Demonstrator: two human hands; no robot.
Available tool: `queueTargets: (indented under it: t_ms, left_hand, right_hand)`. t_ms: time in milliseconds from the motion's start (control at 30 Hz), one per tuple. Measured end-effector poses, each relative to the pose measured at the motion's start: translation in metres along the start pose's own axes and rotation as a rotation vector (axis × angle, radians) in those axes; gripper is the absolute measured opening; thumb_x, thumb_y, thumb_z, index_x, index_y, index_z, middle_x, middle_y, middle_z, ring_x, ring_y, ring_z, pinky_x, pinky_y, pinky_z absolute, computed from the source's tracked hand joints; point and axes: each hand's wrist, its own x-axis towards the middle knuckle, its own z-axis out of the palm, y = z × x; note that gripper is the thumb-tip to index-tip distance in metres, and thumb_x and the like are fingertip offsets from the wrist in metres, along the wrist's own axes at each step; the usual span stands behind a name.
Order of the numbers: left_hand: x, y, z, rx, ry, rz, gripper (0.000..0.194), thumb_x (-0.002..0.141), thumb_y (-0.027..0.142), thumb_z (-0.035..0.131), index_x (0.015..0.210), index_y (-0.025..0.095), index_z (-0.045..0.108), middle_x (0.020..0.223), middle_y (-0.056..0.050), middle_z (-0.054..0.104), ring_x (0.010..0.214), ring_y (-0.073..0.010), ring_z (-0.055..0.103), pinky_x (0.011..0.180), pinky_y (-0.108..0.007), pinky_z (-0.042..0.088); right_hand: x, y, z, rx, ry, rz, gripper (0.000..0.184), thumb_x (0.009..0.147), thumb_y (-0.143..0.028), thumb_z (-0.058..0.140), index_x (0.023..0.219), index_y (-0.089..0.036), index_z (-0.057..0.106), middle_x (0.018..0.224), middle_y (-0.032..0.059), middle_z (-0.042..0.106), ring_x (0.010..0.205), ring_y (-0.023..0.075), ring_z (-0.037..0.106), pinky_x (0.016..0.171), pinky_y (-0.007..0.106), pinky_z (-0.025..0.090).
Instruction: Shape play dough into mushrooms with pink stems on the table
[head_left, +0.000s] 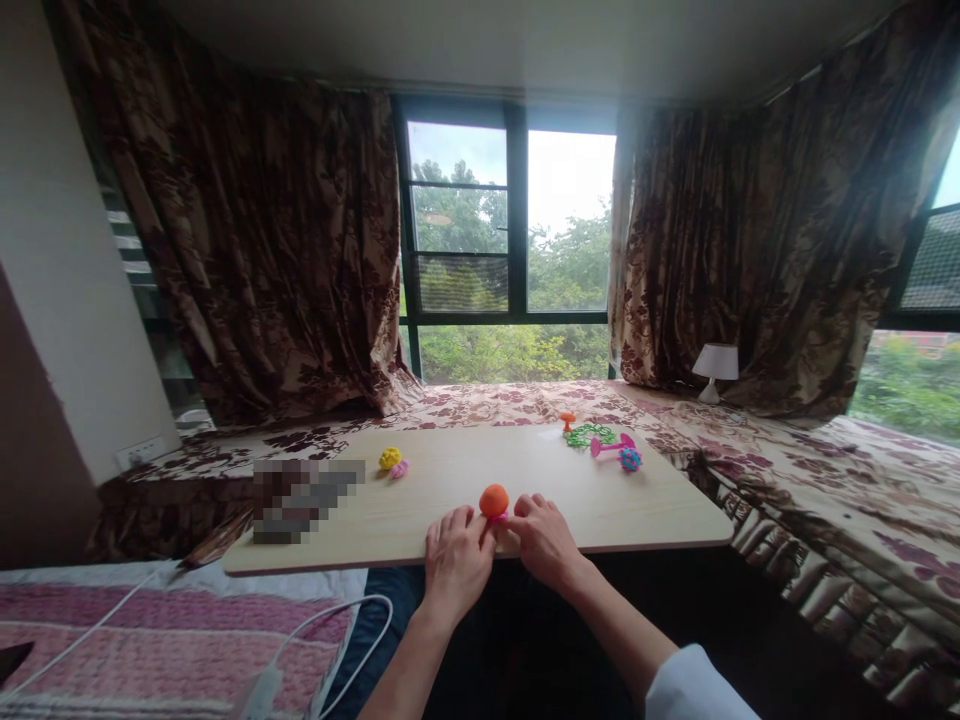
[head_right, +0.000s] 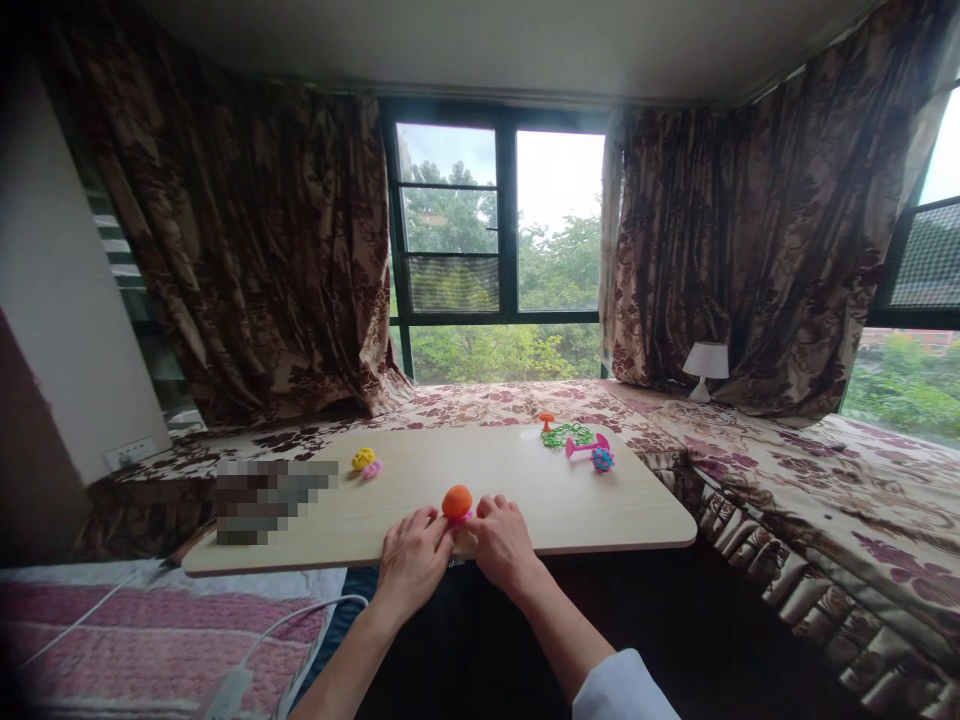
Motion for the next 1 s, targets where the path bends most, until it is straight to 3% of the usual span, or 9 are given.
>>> queueTargets:
  t_ms: [267, 467, 1000]
  left_hand:
    - [-0.001, 0.002, 0.001, 0.008, 0.044, 0.000, 0.030, 0.087, 0.035, 0.036, 0.100, 0.028, 0.062, 0.109, -0.006, 0.056, 0.104, -0.0227, 0.047, 0.095, -0.037, 0.026]
    - [-0.001, 0.001, 0.004, 0.006, 0.037, 0.010, 0.031, 0.087, 0.036, 0.035, 0.102, 0.026, 0.061, 0.112, -0.006, 0.056, 0.106, -0.0225, 0.046, 0.096, -0.037, 0.025]
    - [0.003, 0.001, 0.014, 0.031, -0.006, 0.021, 0.042, 0.086, 0.048, 0.030, 0.106, 0.025, 0.059, 0.118, -0.009, 0.052, 0.111, -0.0256, 0.042, 0.096, -0.043, 0.024]
  right_hand:
    - [-0.003, 0.003, 0.003, 0.017, 0.072, 0.064, 0.031, 0.084, -0.014, 0.046, 0.110, -0.027, 0.055, 0.097, 0.0035, 0.054, 0.089, 0.0185, 0.043, 0.075, 0.028, 0.029]
    - [0.001, 0.004, 0.008, 0.016, 0.070, 0.080, 0.019, 0.084, -0.018, 0.048, 0.094, -0.027, 0.061, 0.094, 0.0027, 0.054, 0.087, 0.0181, 0.043, 0.074, 0.028, 0.029]
    - [0.005, 0.009, 0.015, 0.052, 0.058, 0.080, 0.018, 0.083, -0.020, 0.049, 0.094, -0.025, 0.063, 0.094, 0.0019, 0.053, 0.088, 0.0193, 0.044, 0.074, 0.031, 0.032]
